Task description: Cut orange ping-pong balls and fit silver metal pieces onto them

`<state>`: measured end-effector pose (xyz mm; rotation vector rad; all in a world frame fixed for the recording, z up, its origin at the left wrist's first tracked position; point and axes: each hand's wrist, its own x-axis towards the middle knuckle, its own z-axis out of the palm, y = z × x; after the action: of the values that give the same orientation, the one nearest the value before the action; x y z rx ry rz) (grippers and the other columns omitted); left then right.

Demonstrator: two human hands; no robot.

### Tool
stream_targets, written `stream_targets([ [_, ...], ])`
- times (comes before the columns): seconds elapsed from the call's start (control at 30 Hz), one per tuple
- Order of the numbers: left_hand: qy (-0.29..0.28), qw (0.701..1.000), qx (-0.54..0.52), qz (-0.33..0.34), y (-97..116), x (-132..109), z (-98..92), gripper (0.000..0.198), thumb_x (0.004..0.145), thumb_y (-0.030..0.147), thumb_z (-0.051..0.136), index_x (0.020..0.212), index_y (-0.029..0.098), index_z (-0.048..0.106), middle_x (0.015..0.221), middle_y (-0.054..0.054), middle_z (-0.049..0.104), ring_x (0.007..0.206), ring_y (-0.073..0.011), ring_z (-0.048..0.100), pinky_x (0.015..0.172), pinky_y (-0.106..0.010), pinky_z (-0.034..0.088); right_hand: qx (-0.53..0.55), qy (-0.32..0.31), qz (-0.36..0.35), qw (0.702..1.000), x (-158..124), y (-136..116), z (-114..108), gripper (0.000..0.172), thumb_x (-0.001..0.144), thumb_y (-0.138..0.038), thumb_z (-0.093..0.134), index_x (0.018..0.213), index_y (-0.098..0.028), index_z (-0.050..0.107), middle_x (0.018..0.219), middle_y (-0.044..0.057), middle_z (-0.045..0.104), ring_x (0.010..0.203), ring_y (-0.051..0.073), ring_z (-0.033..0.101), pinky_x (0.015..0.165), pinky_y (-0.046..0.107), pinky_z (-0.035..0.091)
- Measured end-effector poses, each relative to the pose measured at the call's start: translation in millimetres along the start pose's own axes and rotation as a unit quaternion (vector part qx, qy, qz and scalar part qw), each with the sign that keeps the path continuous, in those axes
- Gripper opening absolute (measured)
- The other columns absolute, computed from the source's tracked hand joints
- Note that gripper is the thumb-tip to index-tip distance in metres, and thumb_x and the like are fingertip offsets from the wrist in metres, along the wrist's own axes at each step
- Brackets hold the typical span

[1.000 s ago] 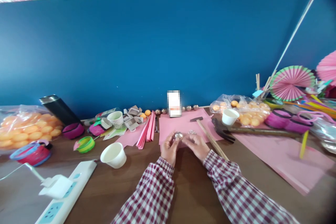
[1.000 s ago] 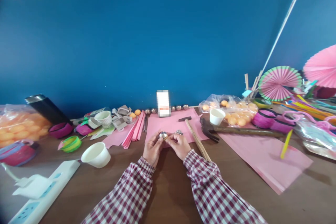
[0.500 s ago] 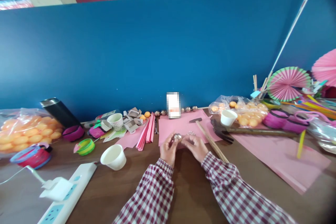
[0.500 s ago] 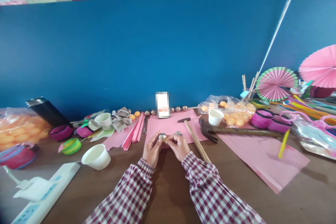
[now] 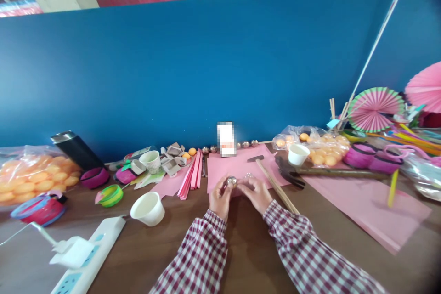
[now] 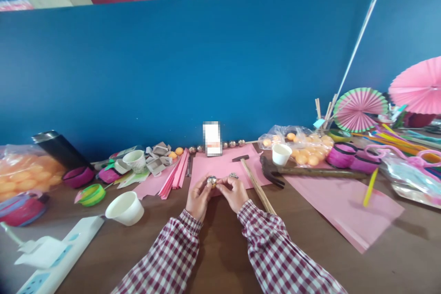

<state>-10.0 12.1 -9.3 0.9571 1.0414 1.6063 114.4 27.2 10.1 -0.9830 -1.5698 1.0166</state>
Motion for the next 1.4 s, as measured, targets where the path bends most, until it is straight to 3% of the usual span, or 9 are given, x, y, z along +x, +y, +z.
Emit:
stream_targets([
  [0.3,0.011,0.999,-0.029,-0.016,-2.6,0.8,0.9,0.039,0.066,0.03,0.061,0.103,0.016,0.057,0.099,-0.009,0.063,0.1,-0.0212,0.054,0.09,-0.037,0.039,0.006,-0.035,-0.002,0.999,-2.4,-4.6,3.5,0.021,0.074,-0.035,0.051,0.075,-0.017,0.061,0.083,0.004,0.063,0.074,0.014,0.057,0.074,0.03,0.045],
  [1.1,0.005,1.0,-0.006,-0.005,-0.5,-1.0,0.3,0.039,0.066,0.028,0.062,0.103,0.016,0.058,0.099,-0.009,0.063,0.102,-0.0222,0.052,0.091,-0.038,0.038,0.02,-0.047,0.003,0.999,-1.3,-3.0,3.2,0.02,0.075,-0.033,0.049,0.072,-0.016,0.059,0.087,0.005,0.061,0.089,0.018,0.054,0.075,0.029,0.044],
  [1.27,0.002,0.999,-0.046,-0.028,0.1,-1.1,1.4,0.039,0.065,0.028,0.063,0.102,0.016,0.057,0.1,-0.009,0.063,0.099,-0.0211,0.054,0.09,-0.037,0.039,-0.004,-0.039,-0.011,0.999,-1.8,-2.7,2.6,0.019,0.075,-0.033,0.049,0.071,-0.016,0.057,0.086,0.005,0.06,0.084,0.016,0.054,0.074,0.029,0.045],
  [1.4,0.019,0.99,-0.12,-0.07,4.4,-2.8,4.2,0.04,0.065,0.026,0.064,0.103,0.018,0.054,0.101,-0.008,0.061,0.09,-0.0176,0.058,0.085,-0.035,0.043,-0.01,-0.005,0.006,1.0,-3.8,-5.2,3.1,0.022,0.076,-0.038,0.047,0.073,-0.017,0.054,0.073,0.004,0.059,0.066,0.014,0.054,0.059,0.027,0.046],
])
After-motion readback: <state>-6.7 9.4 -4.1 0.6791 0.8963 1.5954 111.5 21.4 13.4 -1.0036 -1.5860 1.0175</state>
